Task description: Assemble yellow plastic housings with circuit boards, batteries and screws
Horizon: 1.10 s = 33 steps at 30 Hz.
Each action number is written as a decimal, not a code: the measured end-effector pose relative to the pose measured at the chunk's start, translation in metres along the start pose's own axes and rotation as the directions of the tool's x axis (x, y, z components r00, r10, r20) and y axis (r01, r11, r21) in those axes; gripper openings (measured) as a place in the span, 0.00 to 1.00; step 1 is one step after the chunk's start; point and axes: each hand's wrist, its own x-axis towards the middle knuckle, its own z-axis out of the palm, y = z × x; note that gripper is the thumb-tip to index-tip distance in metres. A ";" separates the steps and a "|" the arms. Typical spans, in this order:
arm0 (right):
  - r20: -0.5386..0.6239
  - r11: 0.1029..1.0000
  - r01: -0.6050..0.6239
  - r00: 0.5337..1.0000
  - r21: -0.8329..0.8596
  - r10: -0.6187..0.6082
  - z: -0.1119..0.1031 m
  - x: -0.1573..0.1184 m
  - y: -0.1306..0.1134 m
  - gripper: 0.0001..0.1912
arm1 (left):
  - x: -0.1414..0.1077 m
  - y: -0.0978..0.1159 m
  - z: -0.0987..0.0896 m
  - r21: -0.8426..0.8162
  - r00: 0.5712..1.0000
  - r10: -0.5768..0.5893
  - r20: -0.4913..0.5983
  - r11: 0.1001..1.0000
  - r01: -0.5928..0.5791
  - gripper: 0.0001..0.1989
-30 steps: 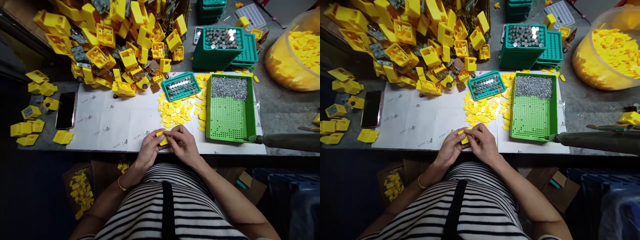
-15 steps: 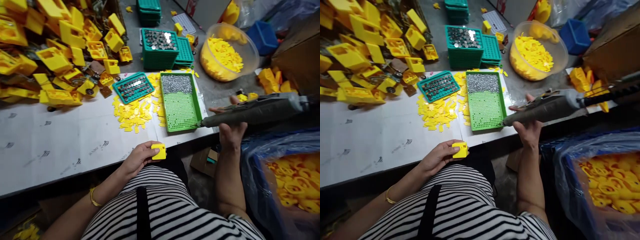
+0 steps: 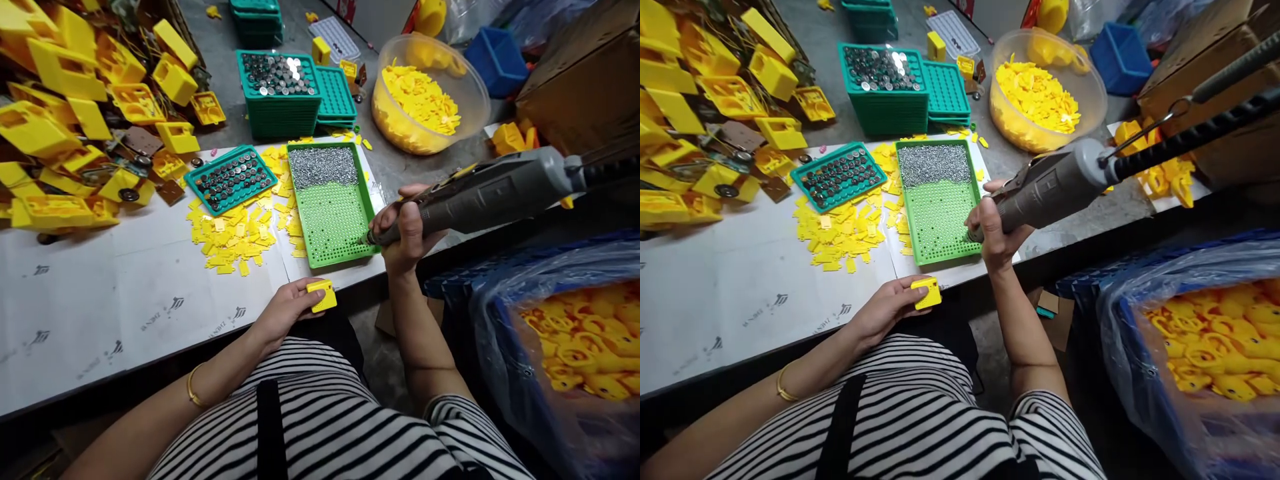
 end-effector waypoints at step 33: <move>0.068 0.999 -0.003 0.998 0.038 0.001 0.019 -0.006 0.009 0.22 | 0.002 0.001 0.001 -0.040 0.997 0.050 -0.054 0.998 -0.052 0.16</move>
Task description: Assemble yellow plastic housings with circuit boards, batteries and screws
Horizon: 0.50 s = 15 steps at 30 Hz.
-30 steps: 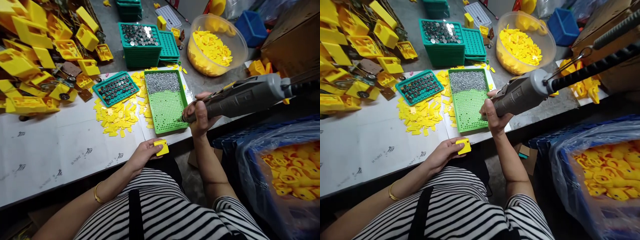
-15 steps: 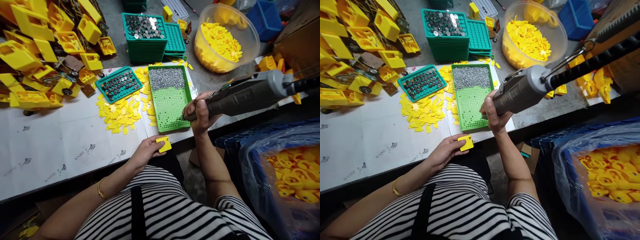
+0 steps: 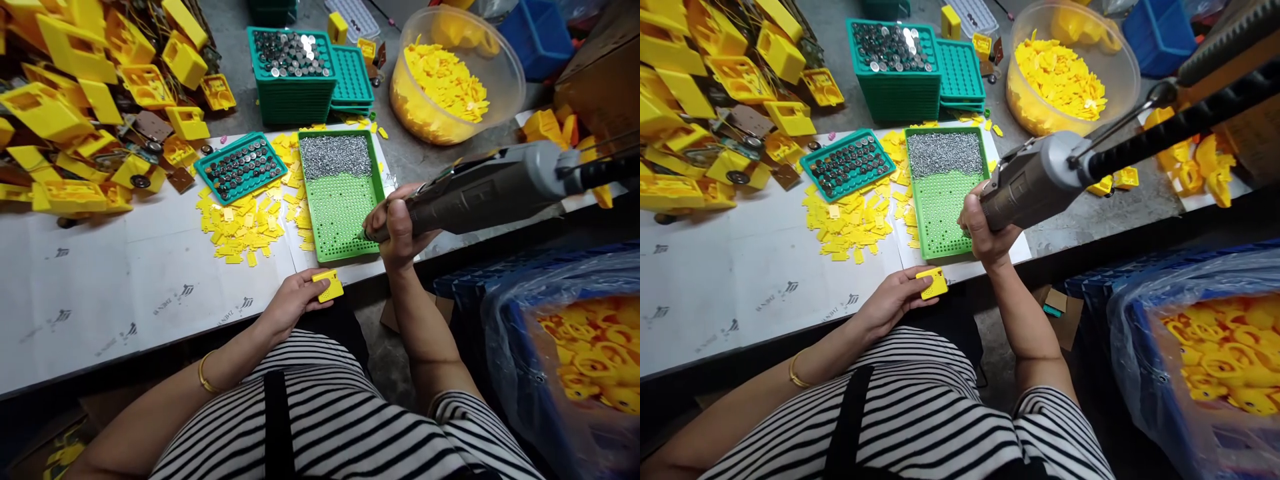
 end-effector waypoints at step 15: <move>0.249 0.994 -0.073 0.967 0.081 0.051 -0.017 -0.036 -0.060 0.20 | -0.001 0.004 0.006 0.003 0.999 0.018 -0.041 1.000 -0.018 0.15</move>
